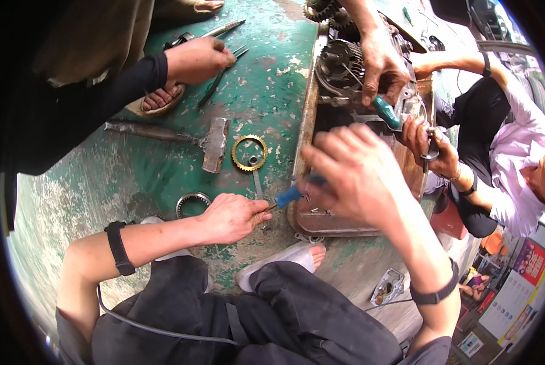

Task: The person uses a screwdriver and pliers to adjust and remove small components from a disassembled mechanical assembly on a green workbench. They coordinate with two other people who also manipulate the assembly while tools and parts are scattered on the surface.

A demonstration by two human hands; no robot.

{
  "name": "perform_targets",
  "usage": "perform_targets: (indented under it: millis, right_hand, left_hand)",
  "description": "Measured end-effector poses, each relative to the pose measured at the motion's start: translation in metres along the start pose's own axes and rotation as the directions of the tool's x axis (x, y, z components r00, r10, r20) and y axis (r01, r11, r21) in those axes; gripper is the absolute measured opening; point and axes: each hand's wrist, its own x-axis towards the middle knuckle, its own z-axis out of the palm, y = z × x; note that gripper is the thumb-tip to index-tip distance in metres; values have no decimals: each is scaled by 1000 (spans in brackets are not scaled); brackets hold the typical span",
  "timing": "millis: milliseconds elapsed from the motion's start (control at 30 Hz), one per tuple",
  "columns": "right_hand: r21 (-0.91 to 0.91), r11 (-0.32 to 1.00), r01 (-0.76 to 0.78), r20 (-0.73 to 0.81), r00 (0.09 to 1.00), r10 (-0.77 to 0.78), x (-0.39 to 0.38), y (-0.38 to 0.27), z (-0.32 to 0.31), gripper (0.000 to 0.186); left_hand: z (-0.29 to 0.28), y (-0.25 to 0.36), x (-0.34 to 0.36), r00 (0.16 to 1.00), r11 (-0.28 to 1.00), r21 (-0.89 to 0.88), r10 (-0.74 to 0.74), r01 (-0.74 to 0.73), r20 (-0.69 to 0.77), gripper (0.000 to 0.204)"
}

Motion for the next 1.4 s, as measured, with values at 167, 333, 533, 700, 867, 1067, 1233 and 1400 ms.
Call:
perform_targets:
  millis: [167,333,533,700,867,1067,1233,1400]
  right_hand:
    - [-104,995,3,345,938,34,-12,-35,-14,40]
    - [-93,987,-132,297,943,154,-10,-29,-60,35]
    - [-123,881,-457,-18,889,459,20,25,-118,20]
    - [-180,732,-658,41,738,674,70,40,-119,30]
    - [-272,822,-500,112,832,543,118,53,-115,25]
    - [-365,813,-453,205,813,545,150,59,-110,30]
    - [-419,785,-456,243,777,581,153,57,-111,35]
    - [-343,790,-508,221,774,594,118,63,-113,24]
  left_hand:
    - [-15,0,7,994,992,61,111,-112,16,21]
    - [-30,14,22,959,981,-152,74,-119,-275,36]
    - [-28,22,20,953,861,-508,-173,25,-247,47]
    - [5,23,3,982,842,-536,-147,59,-122,36]
    - [45,43,-27,981,697,-690,-126,193,147,32]
    - [58,53,-63,921,733,-612,-48,296,387,33]
    - [58,50,-65,926,735,-611,-61,294,373,35]
    - [56,50,-64,907,718,-618,-47,322,418,36]
